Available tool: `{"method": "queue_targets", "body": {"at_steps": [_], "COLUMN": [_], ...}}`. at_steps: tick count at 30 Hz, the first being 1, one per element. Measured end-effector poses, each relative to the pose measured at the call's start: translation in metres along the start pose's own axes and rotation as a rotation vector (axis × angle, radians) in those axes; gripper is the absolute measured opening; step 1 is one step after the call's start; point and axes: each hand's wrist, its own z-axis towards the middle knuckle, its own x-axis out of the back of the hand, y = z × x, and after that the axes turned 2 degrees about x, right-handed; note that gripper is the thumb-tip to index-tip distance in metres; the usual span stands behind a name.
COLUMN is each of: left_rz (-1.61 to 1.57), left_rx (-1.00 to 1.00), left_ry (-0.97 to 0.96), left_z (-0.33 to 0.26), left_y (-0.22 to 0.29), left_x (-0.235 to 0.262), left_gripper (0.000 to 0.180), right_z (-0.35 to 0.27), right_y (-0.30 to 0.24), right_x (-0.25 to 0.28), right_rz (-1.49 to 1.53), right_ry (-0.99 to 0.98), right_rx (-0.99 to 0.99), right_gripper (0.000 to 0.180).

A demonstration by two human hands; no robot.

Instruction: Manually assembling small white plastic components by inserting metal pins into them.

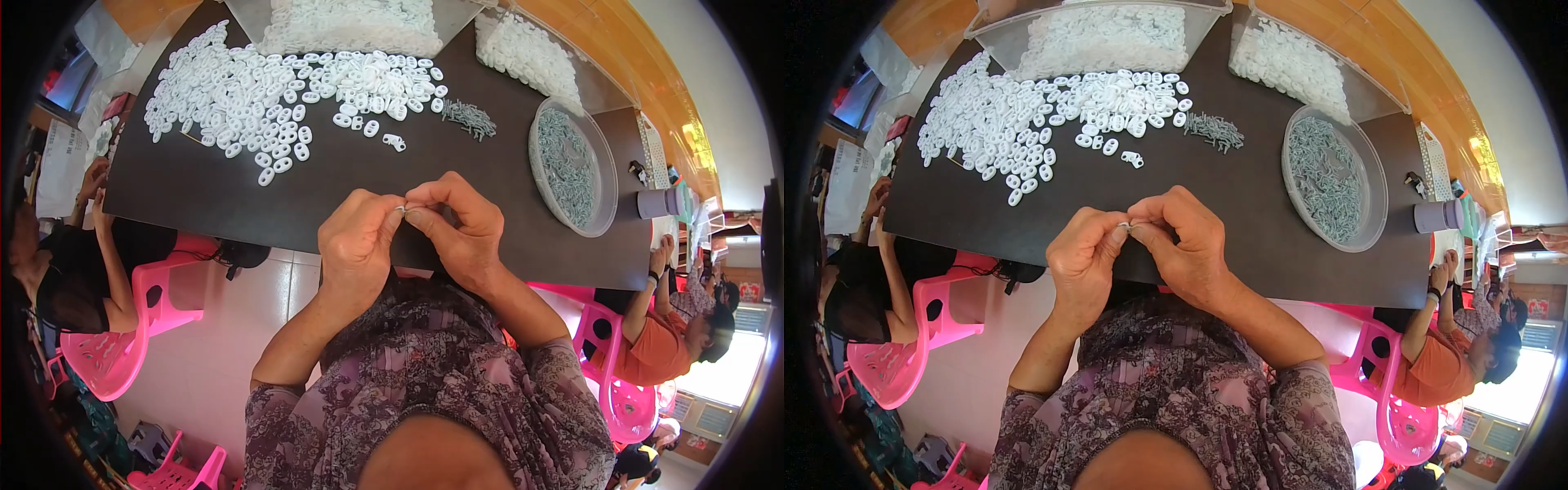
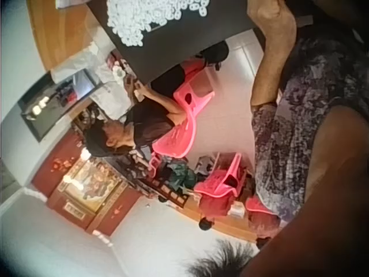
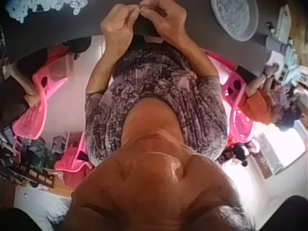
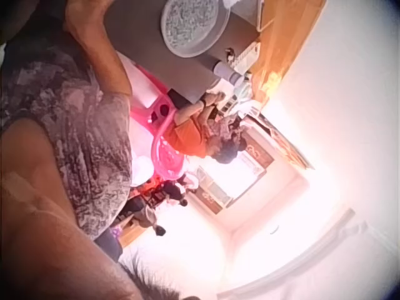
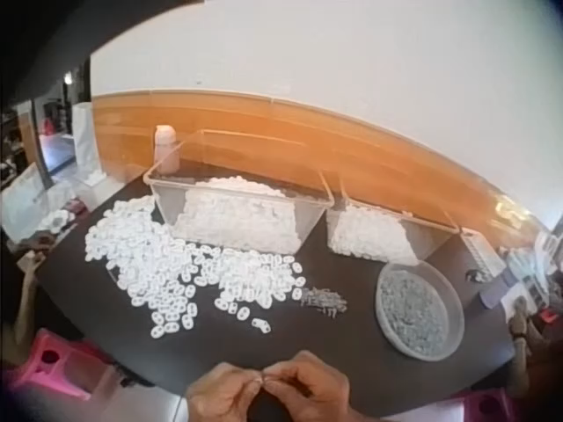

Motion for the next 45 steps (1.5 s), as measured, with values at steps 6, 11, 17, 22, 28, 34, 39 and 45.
{"method": "queue_targets", "body": {"at_steps": [6,11,17,22,28,34,39,45], "left_rz": [0.017,-0.275,-0.315,-0.293,-0.248,-0.357,-0.576,-0.618], "left_rx": [-0.015,0.265,0.310,0.285,0.252,0.345,0.477,0.418], "left_ry": [0.005,-0.008,-0.010,0.002,0.045,0.012,0.062,0.113], "left_z": [-0.001,-0.001,-0.002,-0.002,-0.006,-0.001,-0.001,-0.003], "left_y": [-0.002,-0.002,-0.002,-0.002,-0.003,-0.002,-0.007,-0.011], "left_x": [-0.002,0.000,0.000,-0.002,-0.008,0.000,0.005,0.004], "left_gripper": [0.011,0.008,0.010,0.010,0.009,0.010,0.013,0.016], "right_z": [0.003,0.004,0.003,0.005,0.007,0.021,0.057,0.093], "right_y": [0.000,-0.003,-0.003,0.004,0.007,-0.003,0.007,0.032], "right_x": [0.001,-0.001,0.000,-0.002,-0.008,0.004,0.012,-0.016], "right_rz": [-0.131,0.089,0.073,-0.107,-0.196,-0.205,-0.330,-0.825], "right_ry": [-0.039,-0.037,-0.048,-0.041,0.016,-0.101,-0.077,-0.080], "right_rx": [0.051,-0.078,-0.136,0.033,0.190,0.195,0.216,0.541], "right_gripper": [0.014,0.015,0.013,0.009,0.011,0.007,0.012,0.013]}}
